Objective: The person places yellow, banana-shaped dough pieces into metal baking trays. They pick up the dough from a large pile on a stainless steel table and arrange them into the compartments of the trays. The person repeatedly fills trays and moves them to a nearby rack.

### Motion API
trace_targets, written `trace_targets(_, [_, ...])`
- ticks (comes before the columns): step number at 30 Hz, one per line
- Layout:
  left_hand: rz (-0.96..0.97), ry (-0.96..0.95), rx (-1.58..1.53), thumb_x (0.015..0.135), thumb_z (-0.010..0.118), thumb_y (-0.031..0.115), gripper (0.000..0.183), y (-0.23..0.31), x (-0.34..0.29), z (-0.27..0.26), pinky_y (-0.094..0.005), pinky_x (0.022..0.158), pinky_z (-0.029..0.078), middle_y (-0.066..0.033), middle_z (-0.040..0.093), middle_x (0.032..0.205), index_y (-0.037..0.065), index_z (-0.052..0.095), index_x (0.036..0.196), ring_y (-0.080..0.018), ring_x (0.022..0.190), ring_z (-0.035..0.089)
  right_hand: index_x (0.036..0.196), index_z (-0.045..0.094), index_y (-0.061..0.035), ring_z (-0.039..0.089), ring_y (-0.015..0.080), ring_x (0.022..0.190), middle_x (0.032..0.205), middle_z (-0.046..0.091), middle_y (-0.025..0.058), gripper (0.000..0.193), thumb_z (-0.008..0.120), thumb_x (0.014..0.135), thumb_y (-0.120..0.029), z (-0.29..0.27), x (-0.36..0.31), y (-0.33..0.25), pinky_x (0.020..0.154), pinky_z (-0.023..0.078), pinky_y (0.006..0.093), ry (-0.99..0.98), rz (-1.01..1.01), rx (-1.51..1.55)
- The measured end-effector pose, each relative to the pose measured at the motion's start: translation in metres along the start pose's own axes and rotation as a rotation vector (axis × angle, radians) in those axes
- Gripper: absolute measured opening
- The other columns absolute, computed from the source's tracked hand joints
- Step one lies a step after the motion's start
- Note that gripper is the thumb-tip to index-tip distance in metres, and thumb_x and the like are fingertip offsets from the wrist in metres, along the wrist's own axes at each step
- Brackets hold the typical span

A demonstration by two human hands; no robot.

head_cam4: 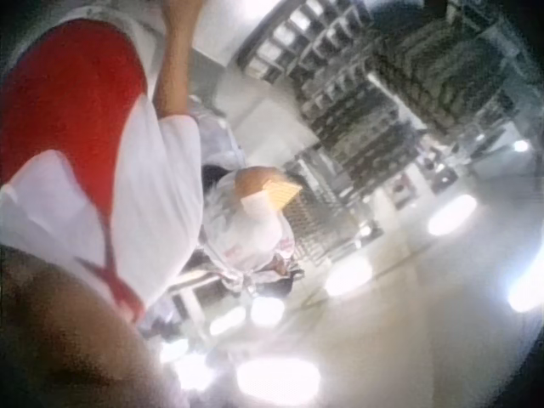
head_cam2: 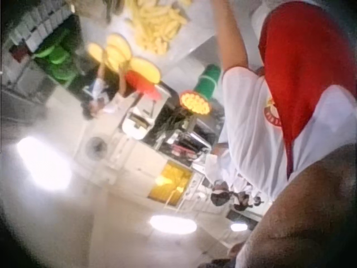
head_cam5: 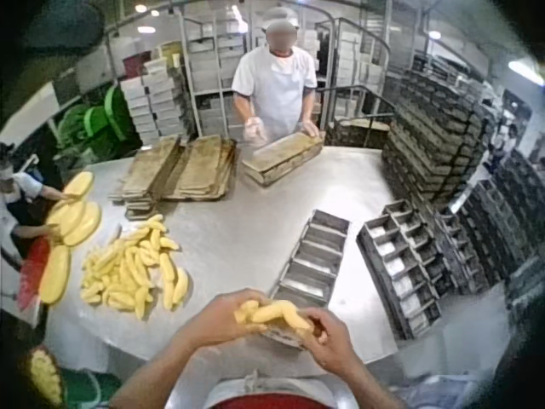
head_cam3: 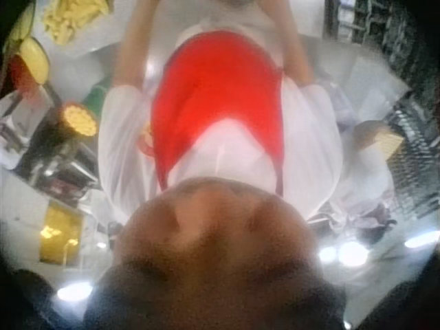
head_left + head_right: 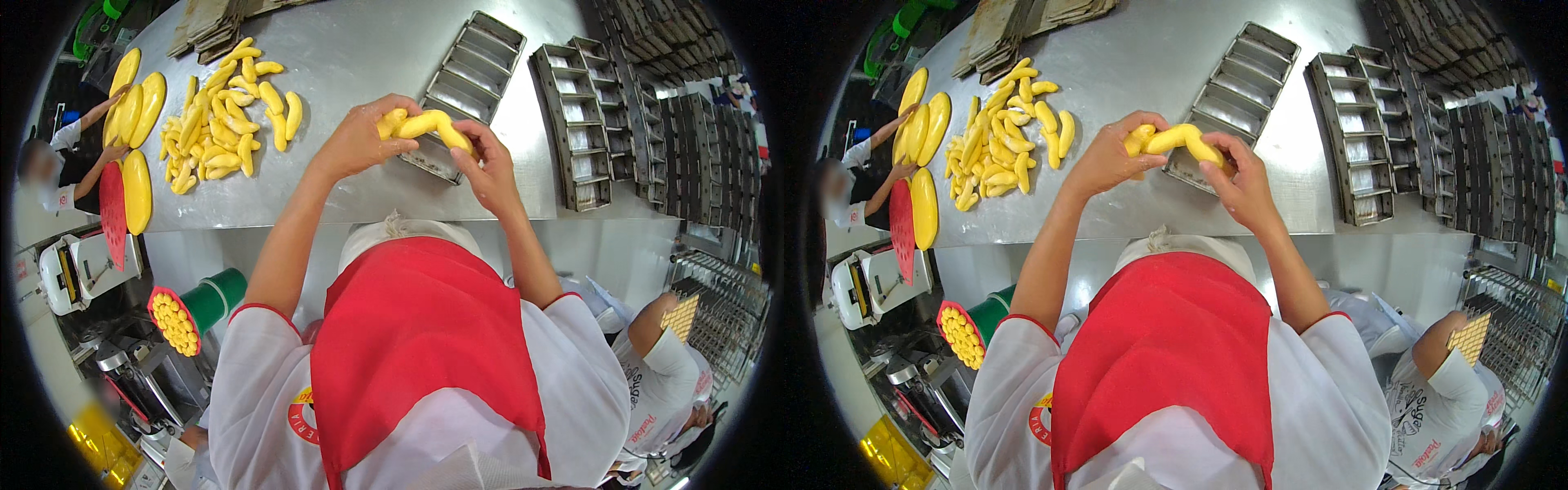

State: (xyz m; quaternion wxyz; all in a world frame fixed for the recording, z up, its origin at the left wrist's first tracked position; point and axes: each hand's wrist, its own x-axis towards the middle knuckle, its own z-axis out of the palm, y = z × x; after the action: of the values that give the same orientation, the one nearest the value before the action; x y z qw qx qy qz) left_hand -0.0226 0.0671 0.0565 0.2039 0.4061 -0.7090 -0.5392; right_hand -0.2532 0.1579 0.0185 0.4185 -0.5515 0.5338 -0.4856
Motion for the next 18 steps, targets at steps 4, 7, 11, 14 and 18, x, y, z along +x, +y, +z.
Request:
trace_targets(4, [0.242,0.036,0.302,0.077,0.086,0.025,0.063,-0.019,0.012,0.007,-0.0315,0.078,0.051,-0.0053,0.066,0.102,0.015,0.058,0.132,-0.0177,0.089,0.062,0.120,0.063,-0.0040,0.062,0.0239,0.093,0.104,0.065,0.0110,0.034,0.071,0.088,-0.013,-0.012,-0.026,0.034,0.084,0.050,0.0354,0.024,-0.160,-0.343])
trace_targets(7, [0.140,0.144,0.503,0.079,0.084,0.031,0.070,-0.085,0.008,0.006,-0.0340,0.092,0.048,-0.0118,0.066,0.112,0.015,0.053,0.140,-0.0230,0.103,0.061,0.126,0.062,-0.0049,0.059,0.0369,0.115,0.126,0.061,0.0193,0.045,0.074,0.086,-0.023,-0.011,-0.046,0.078,0.098,0.048,0.0437,-0.075,-0.235,-1.027])
trace_targets(11, [-0.161,0.204,0.310,0.085,0.079,0.033,0.071,-0.082,-0.002,-0.001,-0.0334,0.098,0.047,-0.0134,0.063,0.123,0.014,0.047,0.146,-0.0236,0.113,0.059,0.128,0.061,-0.0037,0.057,0.0376,0.120,0.134,0.057,0.0217,0.046,0.071,0.089,-0.025,-0.011,-0.055,0.072,0.102,0.046,0.0429,-0.054,-0.062,-0.602])
trace_targets(14, [-0.083,0.133,-0.093,0.090,0.074,0.032,0.073,-0.016,-0.001,0.028,-0.0342,0.100,0.047,-0.0126,0.056,0.135,0.014,0.040,0.152,-0.0242,0.114,0.059,0.130,0.058,-0.0023,0.058,0.0381,0.119,0.131,0.057,0.0221,0.046,0.070,0.091,-0.023,0.000,-0.030,0.033,0.100,0.047,0.0427,-0.077,-0.073,-0.284])
trace_targets(18, [0.239,-0.023,-0.531,0.096,0.066,0.026,0.074,0.061,-0.001,0.028,-0.0363,0.101,0.047,-0.0086,0.040,0.151,0.012,0.028,0.157,-0.0223,0.110,0.061,0.130,0.055,-0.0017,0.063,0.0364,0.106,0.118,0.063,0.0188,0.042,0.066,0.092,-0.018,0.006,0.006,-0.020,0.092,0.049,0.0401,0.108,-0.261,-0.234])
